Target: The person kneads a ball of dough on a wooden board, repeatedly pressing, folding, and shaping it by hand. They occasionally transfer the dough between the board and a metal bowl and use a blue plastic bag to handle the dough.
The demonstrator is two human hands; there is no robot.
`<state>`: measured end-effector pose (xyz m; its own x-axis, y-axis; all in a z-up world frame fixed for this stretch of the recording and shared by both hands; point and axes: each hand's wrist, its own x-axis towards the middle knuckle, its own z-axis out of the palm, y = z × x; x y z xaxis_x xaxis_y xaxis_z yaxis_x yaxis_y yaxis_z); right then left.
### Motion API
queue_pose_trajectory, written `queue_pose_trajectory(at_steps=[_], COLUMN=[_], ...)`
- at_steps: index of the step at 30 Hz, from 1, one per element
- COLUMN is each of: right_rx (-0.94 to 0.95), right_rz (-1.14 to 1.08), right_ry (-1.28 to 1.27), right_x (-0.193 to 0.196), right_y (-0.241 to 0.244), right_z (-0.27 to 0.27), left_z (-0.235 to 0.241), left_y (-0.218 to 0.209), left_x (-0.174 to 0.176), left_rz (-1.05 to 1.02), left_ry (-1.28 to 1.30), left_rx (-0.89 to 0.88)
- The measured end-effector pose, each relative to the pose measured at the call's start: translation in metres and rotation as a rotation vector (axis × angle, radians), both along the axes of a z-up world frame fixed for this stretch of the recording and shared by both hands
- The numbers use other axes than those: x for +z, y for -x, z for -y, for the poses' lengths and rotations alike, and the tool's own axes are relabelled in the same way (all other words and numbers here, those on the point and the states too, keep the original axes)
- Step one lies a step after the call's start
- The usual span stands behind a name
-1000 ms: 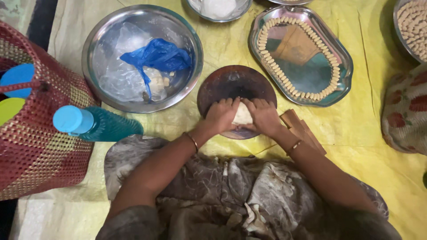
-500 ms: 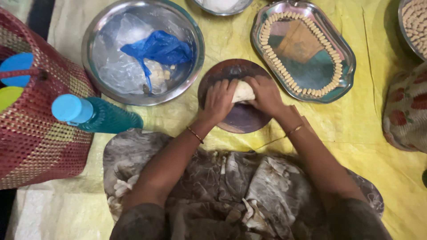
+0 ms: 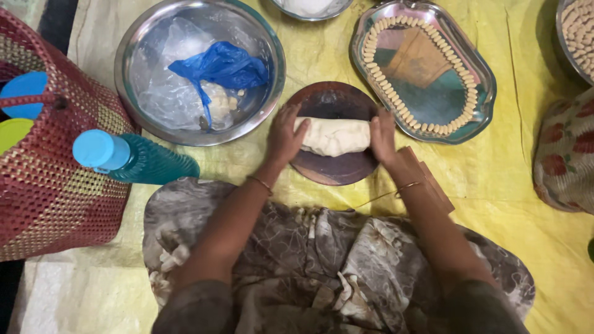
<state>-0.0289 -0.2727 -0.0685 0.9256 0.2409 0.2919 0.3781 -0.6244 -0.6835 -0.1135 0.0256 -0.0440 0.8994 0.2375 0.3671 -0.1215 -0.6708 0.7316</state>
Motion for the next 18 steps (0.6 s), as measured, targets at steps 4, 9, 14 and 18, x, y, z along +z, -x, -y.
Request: queue_pose_trajectory(at_steps=[4, 9, 14, 18], right_rx=[-0.103, 0.003, 0.264, 0.341], right_rz=[-0.056, -0.078, 0.264, 0.328], right_ry=[0.038, -0.134, 0.099, 0.212], right_x=[-0.011, 0.032, 0.073, 0.081], right_y=[0.014, 0.057, 0.090, 0.087], right_z=[-0.025, -0.062, -0.066, -0.067], left_z=[0.033, 0.060, 0.043, 0.039], left_y=[-0.006, 0.018, 0.038, 0.036], left_x=[-0.010, 0.019, 0.044, 0.049], left_rz=[-0.031, -0.088, 0.115, 0.126], left_ry=[-0.214, -0.024, -0.282, -0.457], left_rx=[0.113, -0.088, -0.362, -0.368])
